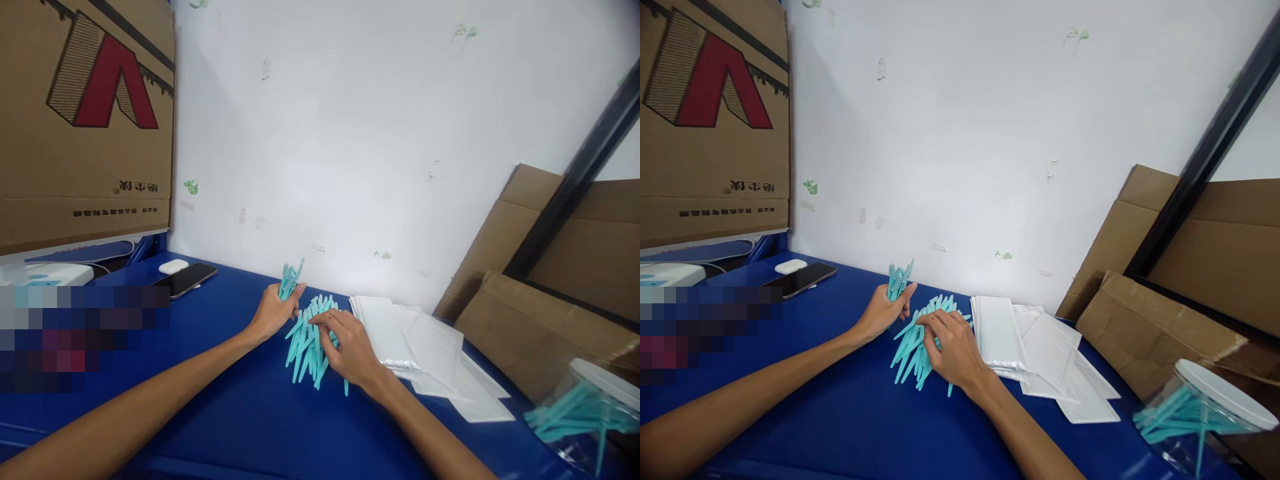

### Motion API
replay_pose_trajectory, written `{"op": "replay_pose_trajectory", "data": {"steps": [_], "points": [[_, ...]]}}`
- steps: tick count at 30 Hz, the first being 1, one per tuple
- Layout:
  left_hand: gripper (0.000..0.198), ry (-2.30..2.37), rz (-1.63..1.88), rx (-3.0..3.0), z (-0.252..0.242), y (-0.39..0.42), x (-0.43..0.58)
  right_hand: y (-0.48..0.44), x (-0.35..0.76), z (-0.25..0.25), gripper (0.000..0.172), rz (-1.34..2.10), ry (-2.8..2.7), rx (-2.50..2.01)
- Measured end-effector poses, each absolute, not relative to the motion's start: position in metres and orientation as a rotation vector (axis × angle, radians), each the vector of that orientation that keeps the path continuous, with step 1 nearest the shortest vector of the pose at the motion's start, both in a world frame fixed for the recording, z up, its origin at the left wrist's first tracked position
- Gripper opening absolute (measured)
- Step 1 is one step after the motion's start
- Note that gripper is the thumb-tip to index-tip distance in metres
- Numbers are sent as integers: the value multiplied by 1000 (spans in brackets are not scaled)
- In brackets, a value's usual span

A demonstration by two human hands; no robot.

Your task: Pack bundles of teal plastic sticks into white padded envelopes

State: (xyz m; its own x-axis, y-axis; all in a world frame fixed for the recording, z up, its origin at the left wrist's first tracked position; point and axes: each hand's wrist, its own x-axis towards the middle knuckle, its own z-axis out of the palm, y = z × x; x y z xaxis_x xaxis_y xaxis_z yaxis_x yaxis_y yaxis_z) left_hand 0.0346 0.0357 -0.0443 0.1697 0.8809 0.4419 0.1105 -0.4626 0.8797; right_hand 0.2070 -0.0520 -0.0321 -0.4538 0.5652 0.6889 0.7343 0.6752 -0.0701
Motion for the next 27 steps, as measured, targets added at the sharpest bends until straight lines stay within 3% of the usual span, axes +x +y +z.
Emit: {"op": "replay_pose_trajectory", "data": {"steps": [10, 16, 22, 27], "points": [[36, 960, 1406, 1664, -50, 35, 37, -52, 206, -32, 25, -317, -2175, -984], [36, 1010, 1248, 1579, -53, 38, 34, -52, 207, -31, 24, -301, -2192, -979], [36, 979, 1346, 1664, -59, 44, 35, -52, 206, -32, 24, -318, -2196, -994], [33, 1073, 1144, 1606, -60, 47, 37, -46, 220, -20, 27, -493, -2110, -1031]]}}
